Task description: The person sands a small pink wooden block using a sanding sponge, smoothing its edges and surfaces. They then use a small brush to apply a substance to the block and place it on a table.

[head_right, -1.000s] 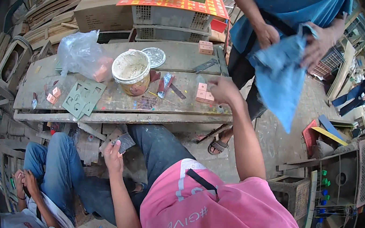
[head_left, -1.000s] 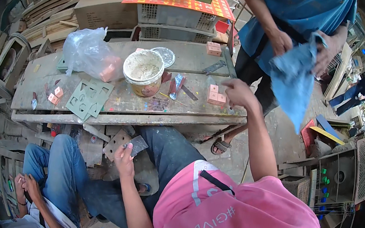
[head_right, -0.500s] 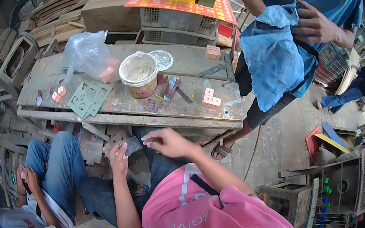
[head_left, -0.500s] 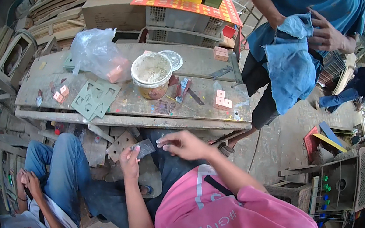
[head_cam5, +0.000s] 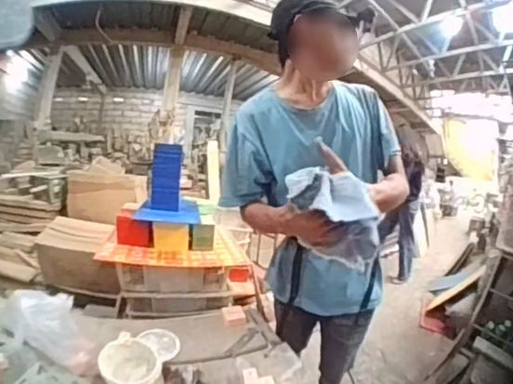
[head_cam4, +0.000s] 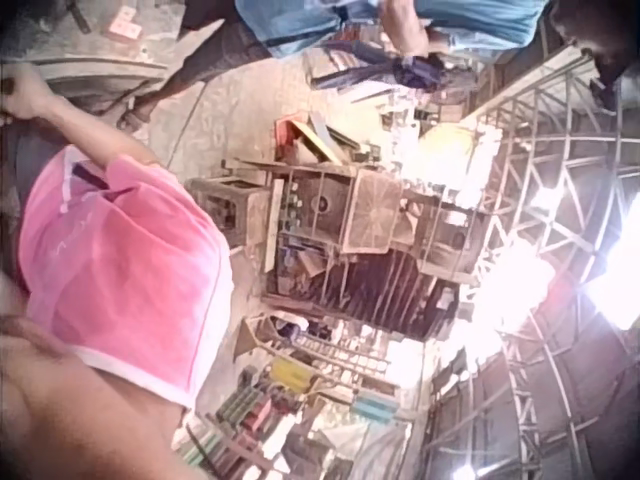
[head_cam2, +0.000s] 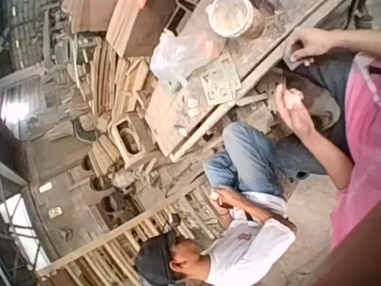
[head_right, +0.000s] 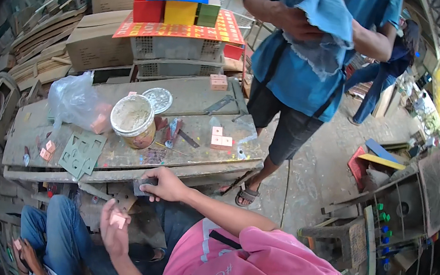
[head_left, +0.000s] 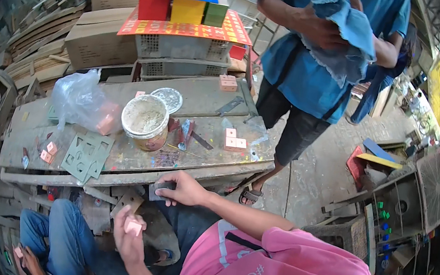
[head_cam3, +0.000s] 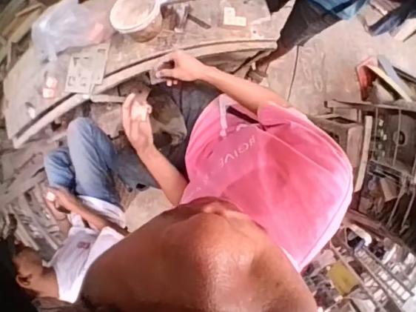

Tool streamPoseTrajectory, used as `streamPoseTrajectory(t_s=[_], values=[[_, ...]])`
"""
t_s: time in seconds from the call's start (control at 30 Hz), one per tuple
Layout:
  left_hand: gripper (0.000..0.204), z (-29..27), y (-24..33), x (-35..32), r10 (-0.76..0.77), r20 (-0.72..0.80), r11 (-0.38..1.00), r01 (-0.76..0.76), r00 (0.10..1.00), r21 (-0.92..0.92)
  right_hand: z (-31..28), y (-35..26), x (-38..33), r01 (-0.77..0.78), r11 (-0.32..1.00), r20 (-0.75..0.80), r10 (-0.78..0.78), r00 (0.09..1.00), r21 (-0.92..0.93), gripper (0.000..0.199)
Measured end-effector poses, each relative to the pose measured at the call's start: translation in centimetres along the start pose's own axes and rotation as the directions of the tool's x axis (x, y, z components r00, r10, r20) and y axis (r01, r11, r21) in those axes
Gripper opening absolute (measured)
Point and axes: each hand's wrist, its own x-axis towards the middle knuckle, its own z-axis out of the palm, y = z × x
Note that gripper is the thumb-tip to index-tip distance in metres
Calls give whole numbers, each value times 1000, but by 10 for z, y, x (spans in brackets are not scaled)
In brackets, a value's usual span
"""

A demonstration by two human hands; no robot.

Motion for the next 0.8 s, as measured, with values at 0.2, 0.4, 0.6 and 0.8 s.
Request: streamPoseTrajectory(t_s=[0.2,0.4,0.6,0.8], values=[[34,-8,-4,-30,-82,-72,924,49,994,-379,27,81,34,-21,923,-107,68,992,384,15],[33,30,12,-41,-94,164,614,187,982,-767,30,98,40,-115,862,-10,138,990,494,17],[48,35,64,-6,172,-63,958,-182,983,-224,28,94,33,-45,849,-56,87,995,527,12],[58,33,85,9,469,-66,875,-454,881,167,30,90,35,-68,881,1,76,997,468,11]])
